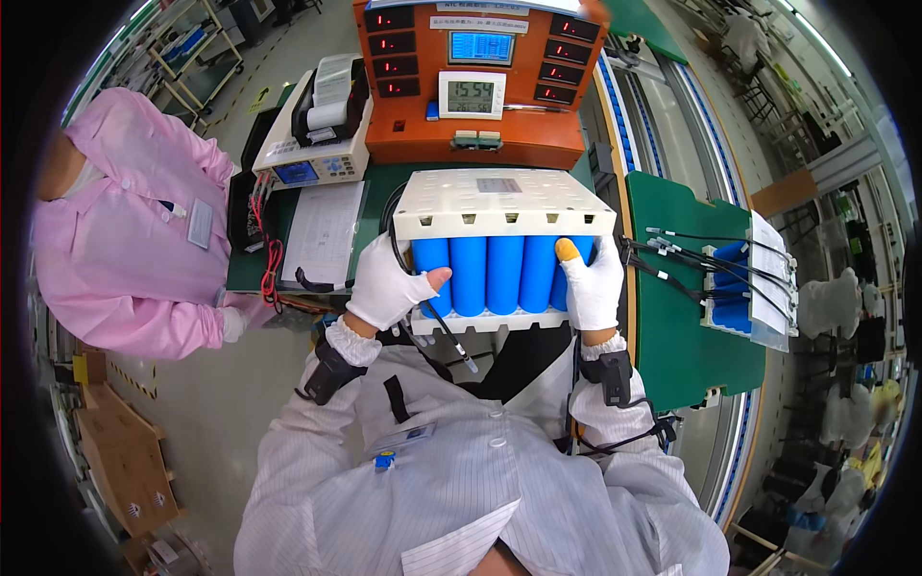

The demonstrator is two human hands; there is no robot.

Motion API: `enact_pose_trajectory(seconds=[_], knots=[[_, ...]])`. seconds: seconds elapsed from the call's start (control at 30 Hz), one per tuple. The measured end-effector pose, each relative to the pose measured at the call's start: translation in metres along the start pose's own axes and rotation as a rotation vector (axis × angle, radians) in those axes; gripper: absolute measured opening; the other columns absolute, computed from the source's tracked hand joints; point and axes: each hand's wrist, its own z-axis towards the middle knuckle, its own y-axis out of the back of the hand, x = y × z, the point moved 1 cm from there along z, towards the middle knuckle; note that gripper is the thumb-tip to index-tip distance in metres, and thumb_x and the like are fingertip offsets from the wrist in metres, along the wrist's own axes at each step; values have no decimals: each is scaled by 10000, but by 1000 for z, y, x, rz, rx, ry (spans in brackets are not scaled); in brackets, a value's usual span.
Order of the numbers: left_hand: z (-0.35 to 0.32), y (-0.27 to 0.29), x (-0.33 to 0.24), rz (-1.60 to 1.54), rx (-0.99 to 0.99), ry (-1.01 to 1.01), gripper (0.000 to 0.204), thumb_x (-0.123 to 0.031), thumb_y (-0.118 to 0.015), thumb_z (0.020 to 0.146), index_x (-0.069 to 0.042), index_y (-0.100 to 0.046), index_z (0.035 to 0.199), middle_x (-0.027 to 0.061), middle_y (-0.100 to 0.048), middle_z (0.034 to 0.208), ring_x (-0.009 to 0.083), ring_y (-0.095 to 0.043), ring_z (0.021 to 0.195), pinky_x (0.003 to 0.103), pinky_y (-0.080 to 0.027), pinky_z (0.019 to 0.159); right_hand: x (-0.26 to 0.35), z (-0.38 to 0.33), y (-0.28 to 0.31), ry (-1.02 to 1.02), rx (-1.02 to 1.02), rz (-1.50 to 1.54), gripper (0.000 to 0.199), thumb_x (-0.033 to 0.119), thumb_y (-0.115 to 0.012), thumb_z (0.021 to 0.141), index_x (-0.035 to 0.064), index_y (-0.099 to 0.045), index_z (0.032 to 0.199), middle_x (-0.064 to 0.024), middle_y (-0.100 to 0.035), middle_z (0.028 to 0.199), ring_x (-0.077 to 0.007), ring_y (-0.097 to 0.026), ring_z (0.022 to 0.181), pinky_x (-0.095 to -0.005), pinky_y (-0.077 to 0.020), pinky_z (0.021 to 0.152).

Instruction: The recorder is assembling and testing a multi-cell battery pack on an industrial workbench, including checking cell connections and documenting results on a clipboard.

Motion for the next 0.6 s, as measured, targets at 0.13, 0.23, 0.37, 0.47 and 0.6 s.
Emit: enact_pose_trajectory(seconds=[0.13,0.23,0.37,0.47,0.6], knots=[[1,16,0,106,74,79,645,-443,-843,724,51,-647,1090,175,-704,892,271,-698,817,348,-546,767,1,0,-4,34,-22,-23,548,336,-780,846,-4,-582,1228,-150,-659,1065,-210,-637,984,-354,-521,853],[12,42,-15,330,251,142,557,-504,-796,734,11,-687,916,177,-653,726,300,-650,662,377,-499,644,0,-2,-1,93,-52,-56,477,279,-766,854,-4,-598,1200,-154,-663,1078,-230,-639,977,-350,-500,869],[25,67,-19,569,354,115,499,-505,-679,833,-15,-654,745,209,-610,703,372,-608,658,440,-455,610,-7,-9,1,74,-22,28,525,193,-729,888,-29,-512,1311,-129,-619,1197,-204,-580,1086,-333,-441,965],[31,71,1,717,259,40,512,-528,-637,855,-29,-681,752,204,-660,988,386,-627,917,461,-494,761,-19,-13,1,90,-41,63,544,312,-728,902,-34,-515,1265,-102,-608,1181,-171,-549,1047,-318,-434,941],[35,64,51,569,282,-133,601,-593,-640,840,3,-720,865,250,-663,974,402,-631,979,420,-508,858,-23,-18,-1,148,-34,111,532,267,-704,920,-45,-494,1297,-110,-594,1228,-181,-538,1107,-324,-396,987]])
